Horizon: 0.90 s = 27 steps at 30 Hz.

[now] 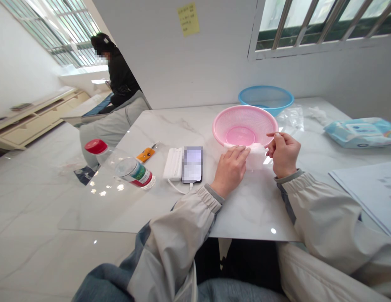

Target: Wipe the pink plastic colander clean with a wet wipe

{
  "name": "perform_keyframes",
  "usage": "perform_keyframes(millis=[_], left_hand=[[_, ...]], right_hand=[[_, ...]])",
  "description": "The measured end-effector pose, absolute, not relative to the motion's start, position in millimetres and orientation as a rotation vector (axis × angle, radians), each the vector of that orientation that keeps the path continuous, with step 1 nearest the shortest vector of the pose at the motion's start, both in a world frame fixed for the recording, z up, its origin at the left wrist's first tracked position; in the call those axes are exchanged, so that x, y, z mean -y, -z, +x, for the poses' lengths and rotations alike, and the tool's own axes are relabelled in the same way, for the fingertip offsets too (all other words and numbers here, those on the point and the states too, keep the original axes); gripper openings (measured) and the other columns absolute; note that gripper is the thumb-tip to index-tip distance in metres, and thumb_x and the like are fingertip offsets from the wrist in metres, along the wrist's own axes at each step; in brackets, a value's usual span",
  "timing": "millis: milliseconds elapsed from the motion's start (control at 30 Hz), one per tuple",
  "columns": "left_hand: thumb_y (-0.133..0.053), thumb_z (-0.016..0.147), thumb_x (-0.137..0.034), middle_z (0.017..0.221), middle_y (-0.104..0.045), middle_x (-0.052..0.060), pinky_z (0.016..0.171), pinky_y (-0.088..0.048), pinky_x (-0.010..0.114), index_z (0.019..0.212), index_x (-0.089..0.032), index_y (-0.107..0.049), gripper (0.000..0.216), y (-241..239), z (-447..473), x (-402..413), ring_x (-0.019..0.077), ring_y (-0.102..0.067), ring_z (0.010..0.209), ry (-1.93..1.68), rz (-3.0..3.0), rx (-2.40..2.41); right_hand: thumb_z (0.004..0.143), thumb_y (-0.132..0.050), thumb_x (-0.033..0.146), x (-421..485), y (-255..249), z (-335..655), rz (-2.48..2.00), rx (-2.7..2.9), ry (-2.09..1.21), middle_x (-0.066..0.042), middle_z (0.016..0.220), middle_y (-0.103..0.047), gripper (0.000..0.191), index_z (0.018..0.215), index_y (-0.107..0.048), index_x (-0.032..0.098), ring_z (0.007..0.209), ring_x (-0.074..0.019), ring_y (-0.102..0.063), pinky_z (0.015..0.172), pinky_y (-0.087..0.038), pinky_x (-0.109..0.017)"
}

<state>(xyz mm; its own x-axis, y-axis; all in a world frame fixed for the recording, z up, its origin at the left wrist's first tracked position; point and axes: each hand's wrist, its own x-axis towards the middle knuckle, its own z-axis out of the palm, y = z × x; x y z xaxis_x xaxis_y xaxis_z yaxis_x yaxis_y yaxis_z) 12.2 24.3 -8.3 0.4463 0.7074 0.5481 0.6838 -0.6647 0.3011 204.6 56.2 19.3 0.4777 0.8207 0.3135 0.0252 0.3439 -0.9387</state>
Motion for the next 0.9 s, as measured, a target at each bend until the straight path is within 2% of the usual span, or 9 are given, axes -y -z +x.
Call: perform_keyframes(millis=[233, 367, 533, 667, 800, 900], left_hand=[[-0.053, 0.107, -0.012, 0.153, -0.068, 0.015, 0.114, -0.057, 0.05, 0.154, -0.02, -0.061, 0.049, 9.7, 12.2, -25.3, 0.0312, -0.059, 0.148, -0.992, 2.62, -1.26], [-0.054, 0.106, -0.012, 0.145, -0.07, 0.015, 0.116, -0.056, 0.049, 0.152, -0.019, -0.062, 0.047, 12.6, 12.4, -26.5, 0.0306, -0.062, 0.141, -1.005, 2.592, -1.23], [-0.055, 0.107, -0.013, 0.135, -0.072, 0.014, 0.115, -0.056, 0.047, 0.147, -0.017, -0.065, 0.041, 15.4, 12.4, -27.7, 0.0295, -0.064, 0.129, -0.985, 2.59, -1.219], [-0.056, 0.105, -0.011, 0.13, -0.071, 0.014, 0.112, -0.058, 0.045, 0.139, -0.016, -0.069, 0.036, 18.1, 12.6, -28.9, 0.0283, -0.065, 0.121, -0.952, 2.589, -1.252], [-0.057, 0.104, -0.01, 0.13, -0.07, 0.013, 0.112, -0.058, 0.044, 0.135, -0.017, -0.07, 0.035, 20.7, 12.5, -30.3, 0.0277, -0.065, 0.121, -0.908, 2.552, -1.264], [-0.058, 0.103, -0.009, 0.131, -0.071, 0.015, 0.115, -0.056, 0.044, 0.136, -0.013, -0.07, 0.035, 20.4, 12.2, -30.5, 0.0285, -0.065, 0.123, -0.879, 2.535, -1.256]], right_hand=[[0.097, -0.063, 0.033, -58.2, -18.9, 206.3, -1.118, 0.91, -0.601, 0.006, 0.046, -0.047, 0.021, 0.082, -0.069, 0.021, 0.042, -0.0126, -0.047, 0.045, -0.038, -0.027], [0.09, -0.06, 0.02, -62.5, -18.3, 210.3, -1.153, 0.8, -0.569, 0.006, 0.053, -0.052, 0.008, 0.091, -0.068, 0.02, 0.041, -0.0111, -0.043, 0.042, -0.032, -0.028], [0.086, -0.065, 0.021, -70.1, -10.9, 216.4, -1.252, 0.698, -0.595, 0.009, 0.058, -0.055, 0.032, 0.117, -0.059, 0.021, 0.041, -0.0126, -0.045, 0.039, -0.036, -0.027], [0.083, -0.071, 0.025, -74.7, -3.9, 218.2, -1.298, 0.687, -0.672, 0.011, 0.057, -0.053, 0.044, 0.125, -0.059, 0.022, 0.041, -0.0136, -0.046, 0.037, -0.036, -0.025], [0.082, -0.072, 0.025, -74.7, -4.4, 216.0, -1.277, 0.655, -0.773, 0.013, 0.053, -0.048, 0.04, 0.121, -0.062, 0.021, 0.042, -0.0123, -0.041, 0.036, -0.036, -0.022], [0.083, -0.071, 0.024, -71.0, -7.5, 213.5, -1.247, 0.681, -0.857, 0.013, 0.049, -0.039, 0.013, 0.094, -0.064, 0.022, 0.041, -0.0094, -0.034, 0.036, -0.032, -0.021]])
